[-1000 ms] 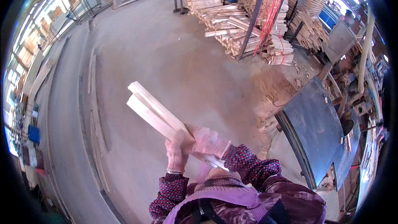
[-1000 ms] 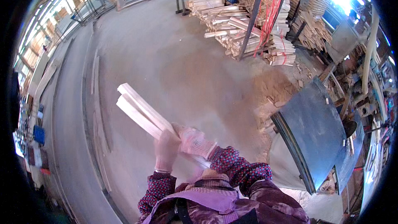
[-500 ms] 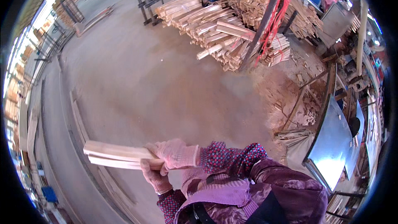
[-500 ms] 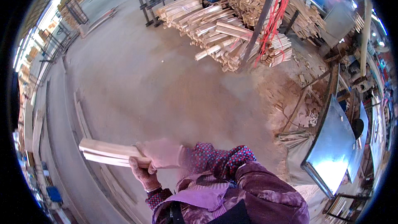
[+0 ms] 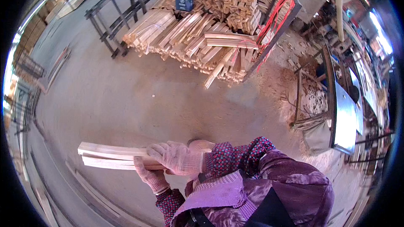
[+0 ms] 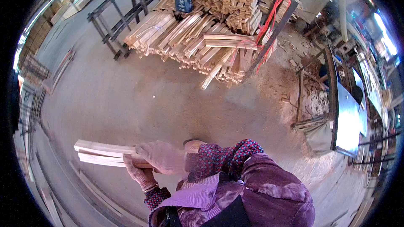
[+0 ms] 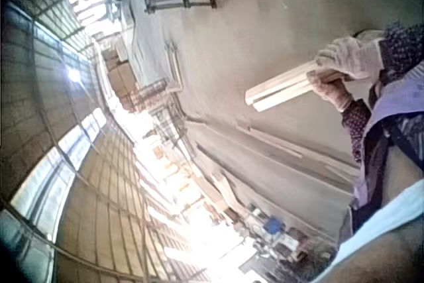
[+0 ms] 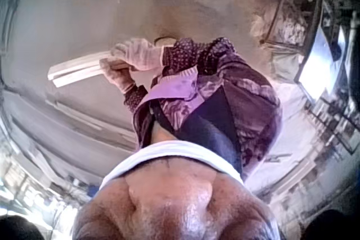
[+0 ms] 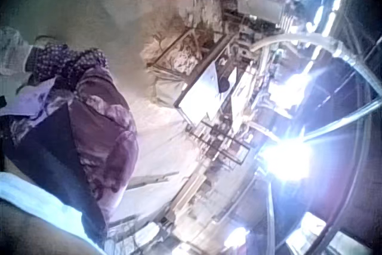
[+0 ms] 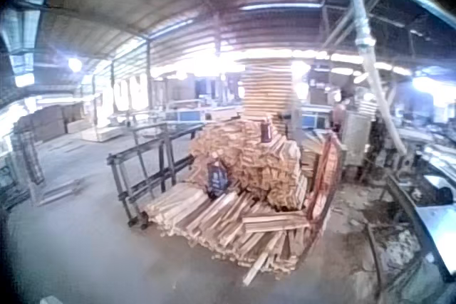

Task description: The person picks up wooden planks from a pile on the floor, carries them to a workbench, and stacks them. They then move to a different area to gather long thin wooden strips and carry them to a large stack of lumber.

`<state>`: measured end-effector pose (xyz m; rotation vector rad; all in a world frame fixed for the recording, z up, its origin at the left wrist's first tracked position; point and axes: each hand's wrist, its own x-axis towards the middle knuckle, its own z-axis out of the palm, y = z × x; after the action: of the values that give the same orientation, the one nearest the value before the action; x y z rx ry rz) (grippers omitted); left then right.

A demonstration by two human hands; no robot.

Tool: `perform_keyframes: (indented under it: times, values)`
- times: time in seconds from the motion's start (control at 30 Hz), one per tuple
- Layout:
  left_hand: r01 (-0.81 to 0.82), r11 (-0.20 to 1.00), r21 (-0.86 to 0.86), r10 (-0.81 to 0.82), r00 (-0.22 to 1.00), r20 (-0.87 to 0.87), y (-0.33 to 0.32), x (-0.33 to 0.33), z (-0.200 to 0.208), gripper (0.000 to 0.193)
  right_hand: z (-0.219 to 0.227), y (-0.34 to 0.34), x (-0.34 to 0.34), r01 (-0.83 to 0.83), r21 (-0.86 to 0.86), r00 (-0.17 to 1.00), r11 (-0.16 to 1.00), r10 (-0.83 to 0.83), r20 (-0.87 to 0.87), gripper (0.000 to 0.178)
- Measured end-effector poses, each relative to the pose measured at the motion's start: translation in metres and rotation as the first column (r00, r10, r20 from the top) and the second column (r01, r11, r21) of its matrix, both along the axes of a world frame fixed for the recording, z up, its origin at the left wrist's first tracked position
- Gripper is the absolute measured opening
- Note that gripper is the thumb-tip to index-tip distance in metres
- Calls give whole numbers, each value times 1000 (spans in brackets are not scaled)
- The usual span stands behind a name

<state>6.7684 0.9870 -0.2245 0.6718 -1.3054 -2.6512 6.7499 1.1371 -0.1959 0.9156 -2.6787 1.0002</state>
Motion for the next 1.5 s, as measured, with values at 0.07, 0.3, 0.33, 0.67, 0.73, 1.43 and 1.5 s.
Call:
perform_keyframes:
  times: [0.07, 0.3, 0.33, 0.67, 0.73, 1.43, 1.5]
  values:
    - [-53, 998, -41, 54, 998, 45, -23, -53, -2, 74, -14, -30, -53, -7, -31, 992, 999, 11, 126, 57]
    - [-305, 946, -115, 315, 946, 81, -146, -233, -38, 64, -73, -180, -236, 128, 130, 973, 983, -99, -209, 53]
    - [-331, 931, -156, 349, 930, 112, -163, -260, -44, 64, -94, -209, -270, 81, 33, 987, 996, -75, -145, 52]
    - [-454, 842, -290, 500, 860, 106, -307, -483, -28, 65, -77, -364, -500, 12, 200, 985, 980, 23, -170, 55]
    - [-413, 864, -289, 464, 875, 137, -339, -538, -37, 64, -88, -398, -554, -14, 143, 999, 990, 20, -37, 58]
    - [-97, 986, -138, 99, 995, 6, -582, -1150, -17, 61, -46, -608, -1169, 29, -135, 883, 990, 38, 468, 41]
    - [-175, 977, -123, 175, 985, -13, -622, -1205, -20, 61, -18, -631, -1248, -29, -99, 803, 995, 82, 591, 42]
